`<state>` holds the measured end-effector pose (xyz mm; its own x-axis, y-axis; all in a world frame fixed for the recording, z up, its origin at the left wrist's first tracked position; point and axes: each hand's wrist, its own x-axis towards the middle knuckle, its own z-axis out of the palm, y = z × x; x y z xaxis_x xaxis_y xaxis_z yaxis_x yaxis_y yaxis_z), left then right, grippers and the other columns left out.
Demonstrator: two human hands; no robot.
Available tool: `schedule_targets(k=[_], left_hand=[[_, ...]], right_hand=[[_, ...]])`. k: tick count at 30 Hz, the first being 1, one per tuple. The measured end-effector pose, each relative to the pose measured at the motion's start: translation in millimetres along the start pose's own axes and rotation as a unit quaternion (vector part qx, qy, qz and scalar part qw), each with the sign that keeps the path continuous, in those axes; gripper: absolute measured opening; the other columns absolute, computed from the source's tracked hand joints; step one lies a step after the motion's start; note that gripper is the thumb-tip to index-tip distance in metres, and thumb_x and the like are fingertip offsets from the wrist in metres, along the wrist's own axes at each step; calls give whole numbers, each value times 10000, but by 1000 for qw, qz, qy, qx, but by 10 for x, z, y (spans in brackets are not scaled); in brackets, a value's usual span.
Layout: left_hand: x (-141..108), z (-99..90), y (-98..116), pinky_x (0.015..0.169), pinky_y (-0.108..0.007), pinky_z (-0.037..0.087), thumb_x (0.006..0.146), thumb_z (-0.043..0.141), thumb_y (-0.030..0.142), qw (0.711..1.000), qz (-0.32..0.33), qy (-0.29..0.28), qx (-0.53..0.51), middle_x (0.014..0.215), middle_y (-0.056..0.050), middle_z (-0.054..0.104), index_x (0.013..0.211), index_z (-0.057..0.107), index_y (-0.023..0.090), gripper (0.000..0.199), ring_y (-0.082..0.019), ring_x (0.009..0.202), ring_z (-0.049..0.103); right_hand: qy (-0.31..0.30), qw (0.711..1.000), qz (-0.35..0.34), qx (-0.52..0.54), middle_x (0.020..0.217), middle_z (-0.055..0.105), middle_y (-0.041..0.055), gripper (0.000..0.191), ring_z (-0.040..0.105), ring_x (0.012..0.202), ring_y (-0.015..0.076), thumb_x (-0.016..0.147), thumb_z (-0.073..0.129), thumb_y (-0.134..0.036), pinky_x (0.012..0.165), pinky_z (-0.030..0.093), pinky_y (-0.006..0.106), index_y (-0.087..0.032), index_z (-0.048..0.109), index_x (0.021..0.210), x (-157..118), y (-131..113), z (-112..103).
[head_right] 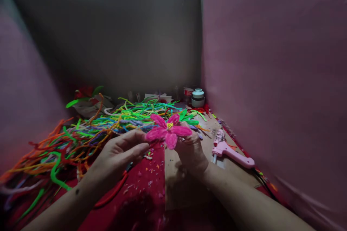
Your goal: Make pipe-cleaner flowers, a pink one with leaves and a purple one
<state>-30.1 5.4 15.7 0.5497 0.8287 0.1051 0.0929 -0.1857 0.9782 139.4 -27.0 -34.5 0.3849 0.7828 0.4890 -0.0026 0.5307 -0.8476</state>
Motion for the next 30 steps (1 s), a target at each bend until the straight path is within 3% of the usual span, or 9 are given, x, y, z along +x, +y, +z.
schedule_targets(k=[3,5,8,11,17,22,25,30], left_hand=[[-119,172,34,427,-178,328,734,677,311,993,-45,-91,-54,584,27,545,792,620,150,180,-58,443,426],[-153,282,46,412,-191,318,788,611,381,988,-36,-129,-76,510,11,529,709,613,134,259,-68,410,425],[-164,388,81,407,-200,288,820,575,401,991,-23,-103,-87,440,18,474,573,553,133,365,-58,374,385],[-158,431,113,413,-197,261,777,645,332,996,-28,-55,-70,429,33,451,552,541,132,318,-48,377,368],[-121,425,57,426,-202,306,738,677,308,997,-17,-41,-62,456,29,484,602,579,132,243,-65,401,413],[-87,289,96,461,-193,346,756,661,350,998,-10,-50,-46,553,13,542,691,595,139,231,-71,471,453],[-42,201,150,466,-183,335,823,576,436,997,12,-24,-77,550,23,500,641,548,145,344,-57,470,427],[60,195,155,402,-155,255,739,704,340,985,-24,-12,-169,525,60,448,620,507,139,305,-16,403,345]], right_hand=[[-9,999,-41,-24,830,638,38,66,537,831,233,735,693,-328,786,442,412,-272,663,720,-59,13,-36],[-40,995,-70,-54,873,630,43,60,501,916,241,766,672,-290,846,409,426,-266,663,711,-87,38,-76],[-68,979,-157,-115,865,632,42,155,481,925,240,800,640,-245,879,367,437,-260,646,645,-88,40,-122],[-58,967,-207,-139,825,636,38,180,494,883,237,804,638,-236,863,353,438,-257,639,625,-70,3,-125],[-51,984,-144,-94,864,645,30,96,503,869,233,818,628,-269,828,376,431,-271,674,734,-91,31,-94],[-54,984,-136,-98,884,655,30,82,509,900,233,810,640,-275,822,385,425,-274,690,745,-87,66,-106],[-52,984,-142,-99,879,654,27,96,506,884,225,810,640,-281,822,387,426,-275,691,729,-82,56,-100],[-48,986,-126,-95,871,644,17,97,504,870,211,815,640,-293,818,390,417,-278,686,732,-83,61,-79]])
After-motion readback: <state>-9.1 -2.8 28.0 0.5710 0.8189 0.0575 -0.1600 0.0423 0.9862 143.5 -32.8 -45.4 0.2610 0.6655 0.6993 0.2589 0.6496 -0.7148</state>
